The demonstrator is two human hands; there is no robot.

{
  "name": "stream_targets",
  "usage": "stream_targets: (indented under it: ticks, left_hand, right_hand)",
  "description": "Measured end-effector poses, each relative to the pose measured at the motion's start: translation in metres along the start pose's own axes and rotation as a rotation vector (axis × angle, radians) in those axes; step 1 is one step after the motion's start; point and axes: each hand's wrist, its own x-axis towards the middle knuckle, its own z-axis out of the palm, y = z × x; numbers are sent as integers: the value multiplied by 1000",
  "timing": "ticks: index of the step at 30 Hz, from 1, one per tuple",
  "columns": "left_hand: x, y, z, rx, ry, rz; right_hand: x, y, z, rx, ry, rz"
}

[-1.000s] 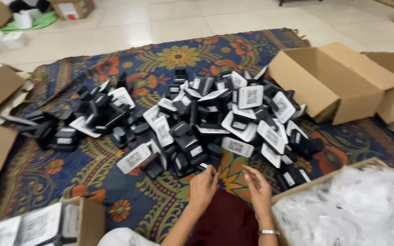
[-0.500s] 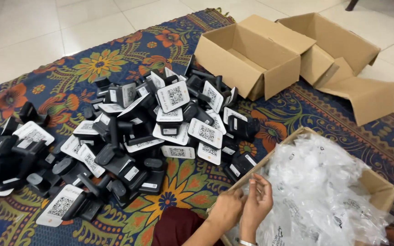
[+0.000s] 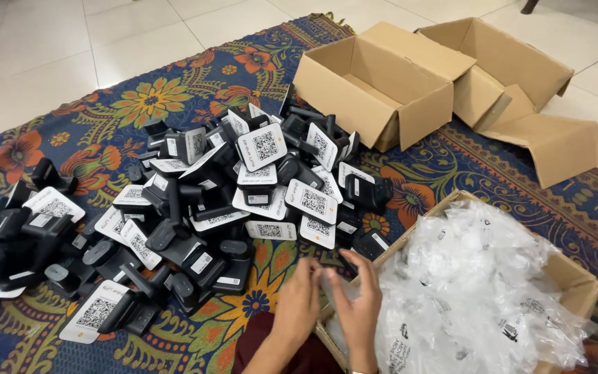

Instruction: The person packs electronic devices with QR codes into plastic bags and then places them into cardboard boxes.

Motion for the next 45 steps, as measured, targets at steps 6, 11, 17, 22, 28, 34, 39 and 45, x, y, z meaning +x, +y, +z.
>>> stream_targets:
  ticks: [6,11,17,22,28,34,39,45]
  left_hand:
    - [-21,-14,-104,8,583,-110]
    - [-62,-48,-168,104,759,-148]
    - [-103,-51,-209,61,933,-229]
    - [-119,-56,-217,9,964,-239]
    - [-124,-87,-216,-226,1004,-323]
    - [-136,-93,-208,-520,797,-295]
    - [-147,-101,-197,-274,737,-662]
    - [-156,-186,-174,-654,902,-680]
  right_hand:
    - [-12,-44,31,14,-351,-7]
    - [-35,-54,64,71,-698,149]
    - [-85,-44,113,292,-931,252]
    - [-136,-25,150,443,-1070,759]
    - [-155,-28,153,860,-1136,1064]
    - [-149,-34,153,653,-1025,876]
    - [-160,-22,164,734,-871,784]
    - [-162,-25,166,678,-824,593]
